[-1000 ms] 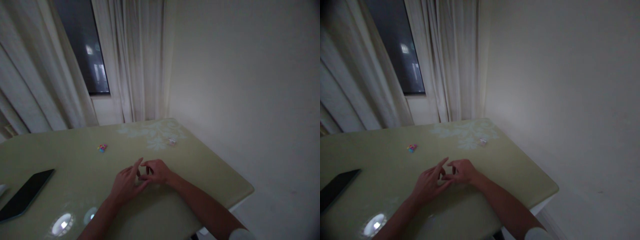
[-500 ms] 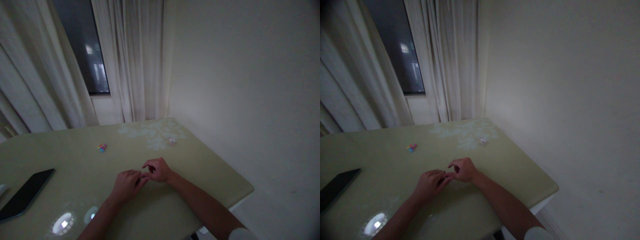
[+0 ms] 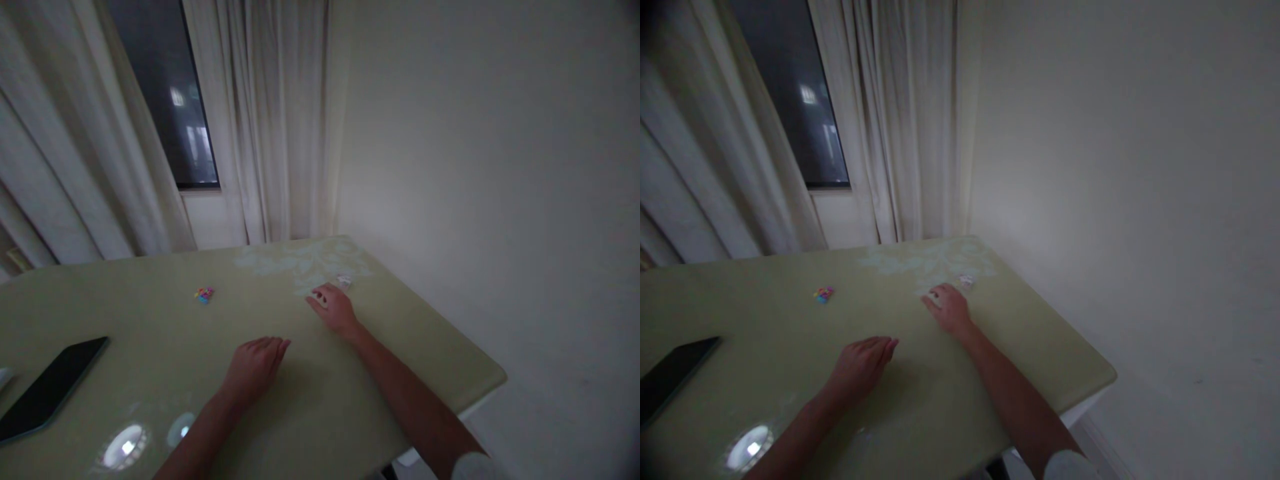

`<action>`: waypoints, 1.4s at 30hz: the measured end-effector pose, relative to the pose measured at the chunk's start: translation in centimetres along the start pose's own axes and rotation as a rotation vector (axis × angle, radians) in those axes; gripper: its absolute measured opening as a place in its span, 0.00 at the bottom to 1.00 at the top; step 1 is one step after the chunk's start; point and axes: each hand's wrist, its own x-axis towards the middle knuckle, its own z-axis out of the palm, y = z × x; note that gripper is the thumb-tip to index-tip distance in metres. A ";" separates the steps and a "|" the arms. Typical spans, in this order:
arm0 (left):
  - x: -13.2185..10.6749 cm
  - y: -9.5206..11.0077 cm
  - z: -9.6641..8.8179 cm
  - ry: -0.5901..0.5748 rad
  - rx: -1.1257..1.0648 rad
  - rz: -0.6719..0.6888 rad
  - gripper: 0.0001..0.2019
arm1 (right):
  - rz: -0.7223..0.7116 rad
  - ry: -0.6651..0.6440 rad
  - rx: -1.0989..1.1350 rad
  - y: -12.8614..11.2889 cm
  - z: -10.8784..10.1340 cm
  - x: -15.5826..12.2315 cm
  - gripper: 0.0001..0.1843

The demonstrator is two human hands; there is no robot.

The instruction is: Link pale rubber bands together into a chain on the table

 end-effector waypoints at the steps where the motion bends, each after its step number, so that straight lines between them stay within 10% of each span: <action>1: 0.0 -0.1 0.1 -0.020 -0.016 -0.028 0.18 | 0.051 0.033 -0.091 1.1 -0.4 0.4 0.23; 10: 0.1 -0.2 0.3 -0.021 -0.148 -0.093 0.28 | 0.340 -0.166 -0.311 7.0 -0.5 0.9 0.37; 21: 0.0 -0.8 0.9 0.059 -0.247 -0.180 0.15 | 0.088 -0.249 -0.274 4.1 -1.5 0.5 0.29; 34: -0.5 -2.5 1.6 0.015 -0.272 -0.195 0.40 | -0.451 -0.471 0.098 -3.5 -0.8 -1.8 0.19; 42: -0.5 -2.8 1.1 -0.032 -0.361 -0.196 0.36 | -0.533 -0.570 0.231 -4.8 -1.8 -2.1 0.16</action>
